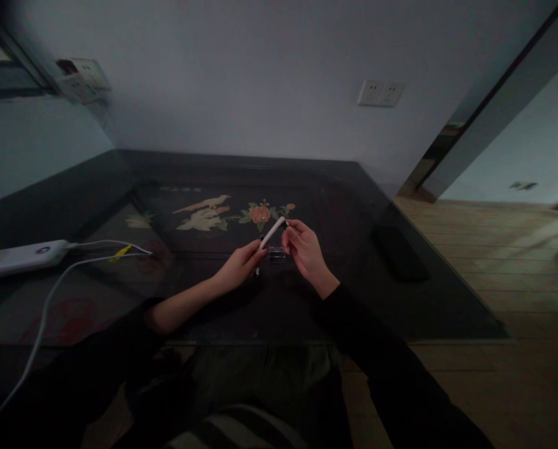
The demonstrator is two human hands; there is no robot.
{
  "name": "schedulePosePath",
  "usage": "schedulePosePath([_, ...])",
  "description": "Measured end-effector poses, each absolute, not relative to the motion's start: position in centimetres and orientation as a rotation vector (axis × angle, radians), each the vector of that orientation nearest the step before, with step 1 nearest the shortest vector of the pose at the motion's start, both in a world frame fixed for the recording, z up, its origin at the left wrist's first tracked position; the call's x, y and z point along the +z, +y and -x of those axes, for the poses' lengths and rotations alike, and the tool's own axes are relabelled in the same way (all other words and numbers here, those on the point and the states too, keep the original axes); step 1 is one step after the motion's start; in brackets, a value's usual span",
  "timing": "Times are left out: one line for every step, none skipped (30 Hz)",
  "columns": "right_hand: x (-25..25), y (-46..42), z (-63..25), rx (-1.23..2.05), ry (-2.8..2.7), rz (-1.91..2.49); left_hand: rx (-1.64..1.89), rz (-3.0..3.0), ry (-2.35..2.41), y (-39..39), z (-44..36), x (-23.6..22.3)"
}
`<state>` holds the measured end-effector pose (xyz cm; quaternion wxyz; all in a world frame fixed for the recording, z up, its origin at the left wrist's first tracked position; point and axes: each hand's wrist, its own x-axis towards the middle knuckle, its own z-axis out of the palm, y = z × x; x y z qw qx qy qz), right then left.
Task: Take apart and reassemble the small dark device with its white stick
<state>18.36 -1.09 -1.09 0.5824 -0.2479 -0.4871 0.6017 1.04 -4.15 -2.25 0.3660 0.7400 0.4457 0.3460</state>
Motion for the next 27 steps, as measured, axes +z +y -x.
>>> schedulePosePath([-1.1,-1.1,-18.4,1.407,-1.129,0.579,0.879,-1.907,1.145,-4.3,-1.1,-2.1])
schedulePosePath([-1.0,-1.1,-18.4,1.407,-1.124,0.583,0.866,-1.914,1.144,-4.4,-1.2,-2.0])
schedulePosePath([-1.0,-1.2,-18.4,1.409,-1.122,0.591,0.851,-1.925,1.142,-4.6,-1.2,-1.9])
schedulePosePath([-1.0,-1.2,-18.4,1.410,-1.122,0.601,0.837,-1.937,1.138,-4.7,-1.3,-1.7])
schedulePosePath([-1.0,-1.2,-18.5,1.410,-1.124,0.611,0.825,-1.949,1.133,-4.8,-1.4,-1.7])
schedulePosePath([-0.9,-1.2,-18.5,1.411,-1.127,0.618,0.818,-1.958,1.128,-4.9,-1.4,-1.6])
schedulePosePath([-0.9,-1.2,-18.5,1.411,-1.131,0.621,0.814,-1.965,1.119,-5.0,-1.4,-1.6])
schedulePosePath([-0.9,-1.2,-18.5,1.409,-1.136,0.623,0.813,-1.969,1.109,-5.0,-1.4,-1.6])
schedulePosePath([-0.9,-1.3,-18.5,1.404,-1.142,0.625,0.814,-1.971,1.100,-5.0,-1.4,-1.6])
schedulePosePath([-0.9,-1.3,-18.5,1.397,-1.151,0.628,0.816,-1.970,1.094,-5.0,-1.4,-1.6])
schedulePosePath([-0.9,-1.3,-18.5,1.390,-1.162,0.634,0.818,-1.967,1.092,-4.9,-1.3,-1.6])
schedulePosePath([-0.8,-1.3,-18.4,1.385,-1.171,0.642,0.820,-1.960,1.096,-4.8,-1.3,-1.6])
schedulePosePath([-0.8,-1.3,-18.4,1.383,-1.179,0.649,0.826,-1.948,1.104,-4.7,-1.2,-1.7])
schedulePosePath([-0.8,-1.4,-18.4,1.381,-1.184,0.650,0.837,-1.933,1.115,-4.6,-1.2,-1.7])
schedulePosePath([-0.8,-1.4,-18.4,1.382,-1.186,0.647,0.854,-1.917,1.124,-4.4,-1.1,-1.8])
schedulePosePath([-0.8,-1.3,-18.4,1.384,-1.188,0.639,0.873,-1.901,1.130,-4.3,-1.1,-1.9])
schedulePosePath([-0.8,-1.3,-18.4,1.385,-1.188,0.627,0.894,-1.889,1.135,-4.2,-1.0,-1.9])
schedulePosePath([-0.9,-1.3,-18.4,1.386,-1.188,0.614,0.913,-1.880,1.140,-4.1,-1.0,-2.0])
schedulePosePath([-0.9,-1.3,-18.4,1.390,-1.187,0.602,0.925,-1.875,1.144,-4.0,-0.9,-2.0])
schedulePosePath([-1.0,-1.2,-18.4,1.397,-1.183,0.593,0.931,-1.872,1.149,-3.9,-0.9,-2.0])
schedulePosePath([-1.0,-1.2,-18.4,1.405,-1.177,0.586,0.933,-1.870,1.152,-3.9,-0.9,-2.1])
schedulePosePath([-1.1,-1.2,-18.4,1.412,-1.170,0.581,0.934,-1.869,1.155,-3.9,-0.9,-2.1])
schedulePosePath([-1.1,-1.1,-18.4,1.418,-1.166,0.578,0.933,-1.868,1.157,-3.9,-0.9,-2.1])
schedulePosePath([-1.2,-1.1,-18.4,1.420,-1.166,0.579,0.932,-1.867,1.158,-3.9,-0.9,-2.1])
schedulePosePath([-1.2,-1.1,-18.4,1.417,-1.169,0.581,0.929,-1.867,1.160,-4.0,-0.9,-2.2])
schedulePosePath([-1.2,-1.1,-18.4,1.411,-1.175,0.589,0.924,-1.868,1.162,-4.0,-0.9,-2.2])
schedulePosePath([-1.2,-1.1,-18.4,1.403,-1.182,0.600,0.918,-1.870,1.164,-4.1,-1.0,-2.2])
